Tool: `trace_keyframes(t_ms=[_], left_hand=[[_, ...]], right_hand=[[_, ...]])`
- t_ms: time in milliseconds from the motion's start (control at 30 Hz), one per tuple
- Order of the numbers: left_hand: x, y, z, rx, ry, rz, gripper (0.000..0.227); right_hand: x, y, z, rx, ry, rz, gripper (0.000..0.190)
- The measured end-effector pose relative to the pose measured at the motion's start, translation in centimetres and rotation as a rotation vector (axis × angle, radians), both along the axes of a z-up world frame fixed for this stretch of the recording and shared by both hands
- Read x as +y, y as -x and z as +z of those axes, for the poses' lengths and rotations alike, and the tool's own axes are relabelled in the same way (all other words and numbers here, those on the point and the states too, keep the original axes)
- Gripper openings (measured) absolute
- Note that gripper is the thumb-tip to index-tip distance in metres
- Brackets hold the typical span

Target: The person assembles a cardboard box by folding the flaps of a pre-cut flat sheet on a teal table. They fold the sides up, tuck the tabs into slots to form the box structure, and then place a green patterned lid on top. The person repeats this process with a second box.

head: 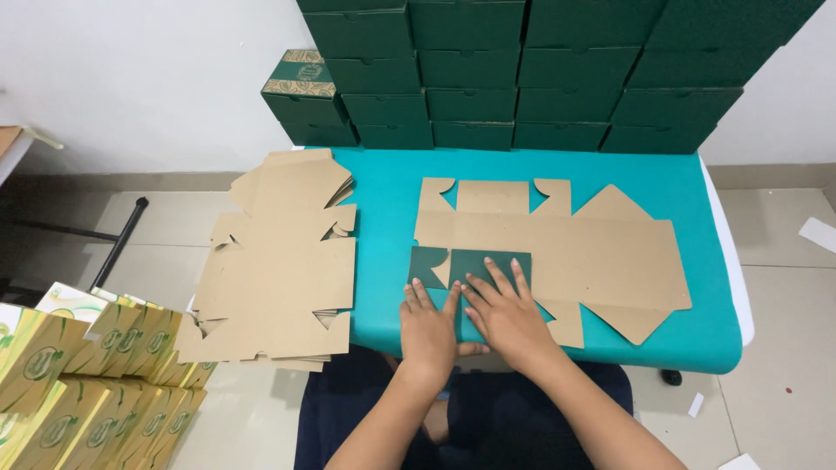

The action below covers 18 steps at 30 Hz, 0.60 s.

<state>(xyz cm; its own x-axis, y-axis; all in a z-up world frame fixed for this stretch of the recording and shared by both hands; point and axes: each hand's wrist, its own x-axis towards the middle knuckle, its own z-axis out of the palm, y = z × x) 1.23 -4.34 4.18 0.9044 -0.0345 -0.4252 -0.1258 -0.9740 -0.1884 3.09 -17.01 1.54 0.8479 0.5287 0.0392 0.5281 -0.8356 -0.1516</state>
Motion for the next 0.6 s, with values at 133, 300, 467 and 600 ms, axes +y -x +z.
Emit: trace_keyframes(t_ms=[133,300,467,600], left_hand=[[0.3,0.3,-0.5,-0.034,0.041,0.008,0.111],[0.4,0.4,0.1,-0.032,0.051,0.000,0.111],[0.2,0.7,-0.1,-0.084,0.032,-0.017,0.111],[0.3,-0.2,-5.2,-0.117,-0.092,0.018,0.124]], right_hand=[[-2.1,0.6,0.0,-0.001,0.023,-0.047,0.040],[-6.6,2.2,0.3,0.057,0.072,-0.299,0.042],[-8.1,2.7,-0.5,0.113,0.051,-0.310,0.044],[-9.2,2.5,-2.8,-0.039,-0.158,-0.161,0.059]])
